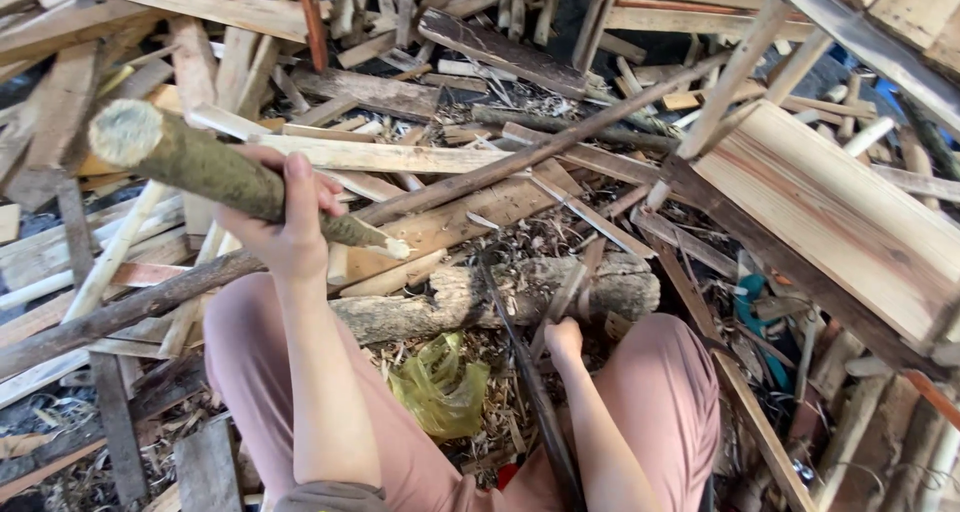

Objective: Carving a wooden branch with a knife

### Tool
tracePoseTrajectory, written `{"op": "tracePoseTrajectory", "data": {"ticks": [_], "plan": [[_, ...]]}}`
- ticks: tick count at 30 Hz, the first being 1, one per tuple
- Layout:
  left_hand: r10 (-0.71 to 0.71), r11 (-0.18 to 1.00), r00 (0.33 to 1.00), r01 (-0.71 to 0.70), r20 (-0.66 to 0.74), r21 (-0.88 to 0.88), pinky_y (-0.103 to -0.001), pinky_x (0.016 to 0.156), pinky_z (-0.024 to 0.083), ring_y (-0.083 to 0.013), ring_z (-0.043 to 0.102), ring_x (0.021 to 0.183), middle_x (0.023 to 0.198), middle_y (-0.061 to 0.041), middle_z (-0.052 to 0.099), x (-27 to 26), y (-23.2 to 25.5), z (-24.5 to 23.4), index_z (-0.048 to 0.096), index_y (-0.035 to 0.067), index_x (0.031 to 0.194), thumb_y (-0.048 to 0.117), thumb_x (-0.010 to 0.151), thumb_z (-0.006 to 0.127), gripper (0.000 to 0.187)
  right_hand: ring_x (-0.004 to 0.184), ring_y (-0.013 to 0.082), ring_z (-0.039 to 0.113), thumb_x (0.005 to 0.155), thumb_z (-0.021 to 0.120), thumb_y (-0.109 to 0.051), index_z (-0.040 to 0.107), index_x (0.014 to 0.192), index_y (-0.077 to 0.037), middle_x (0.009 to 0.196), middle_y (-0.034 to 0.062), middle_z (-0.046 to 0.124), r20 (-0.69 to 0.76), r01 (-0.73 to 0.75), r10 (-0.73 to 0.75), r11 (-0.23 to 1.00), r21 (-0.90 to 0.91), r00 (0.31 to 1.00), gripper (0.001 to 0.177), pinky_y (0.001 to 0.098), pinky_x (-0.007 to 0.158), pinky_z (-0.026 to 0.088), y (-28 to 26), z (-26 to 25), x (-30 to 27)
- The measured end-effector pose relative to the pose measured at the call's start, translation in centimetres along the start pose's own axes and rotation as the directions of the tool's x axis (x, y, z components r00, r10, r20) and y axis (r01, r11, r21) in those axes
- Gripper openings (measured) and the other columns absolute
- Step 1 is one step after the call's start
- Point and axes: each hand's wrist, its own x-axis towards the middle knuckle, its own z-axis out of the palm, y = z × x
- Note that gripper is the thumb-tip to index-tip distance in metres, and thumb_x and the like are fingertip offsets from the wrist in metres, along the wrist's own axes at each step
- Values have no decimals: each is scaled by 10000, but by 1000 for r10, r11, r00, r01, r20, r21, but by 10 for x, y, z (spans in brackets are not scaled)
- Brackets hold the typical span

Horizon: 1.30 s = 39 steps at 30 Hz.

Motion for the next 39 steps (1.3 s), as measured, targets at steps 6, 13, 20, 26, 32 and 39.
{"op": "tracePoseTrajectory", "data": {"ticks": [6,13,20,26,32,39], "plan": [[201,976,979,-199,-22,87,-319,526,567,-192,531,547,832,-98,543,9,18,-35,472,49,1182,-63,1058,538,179,933,398,727,1037,518,-165,556,1233,39,1050,250,683,-193,271,-241,951,148,951,285,519,879,597,-100,-74,-97],[119,990,988,-111,-98,84,-330,578,562,-180,526,558,976,-111,511,6,50,-25,397,68,1189,-86,1030,511,248,543,92,457,1006,615,-142,739,1119,-36,699,30,607,10,421,-505,729,539,863,198,226,470,366,-141,-93,-145],[123,992,986,-121,-116,23,-372,547,570,-206,560,479,757,-123,515,7,36,-24,414,-6,1131,-3,1043,571,179,710,216,717,951,706,-177,615,1358,-117,894,198,778,421,463,-595,801,378,685,421,333,678,577,-163,-36,-168],[102,993,993,-105,-59,-52,-401,538,600,-216,598,382,495,-102,524,3,38,-10,501,-68,921,23,1009,602,162,1106,430,688,912,614,-103,372,1477,-105,1210,268,619,365,702,-659,712,22,658,615,524,966,567,-148,18,-136],[19,999,999,-21,-38,-43,-357,537,598,-186,633,395,496,-103,574,-8,20,3,583,-54,879,-1,950,670,124,1300,516,476,880,603,19,215,1596,-17,1443,333,375,137,831,-823,526,-182,551,815,574,1071,494,-160,-25,-173],[-40,994,999,38,-24,-101,-375,575,593,-237,636,407,457,-123,558,-22,-13,17,575,-63,877,19,984,634,147,1171,319,700,850,722,-610,458,1467,-169,1221,124,735,283,306,-228,914,-268,931,802,510,971,583,-86,-10,-109]]}}
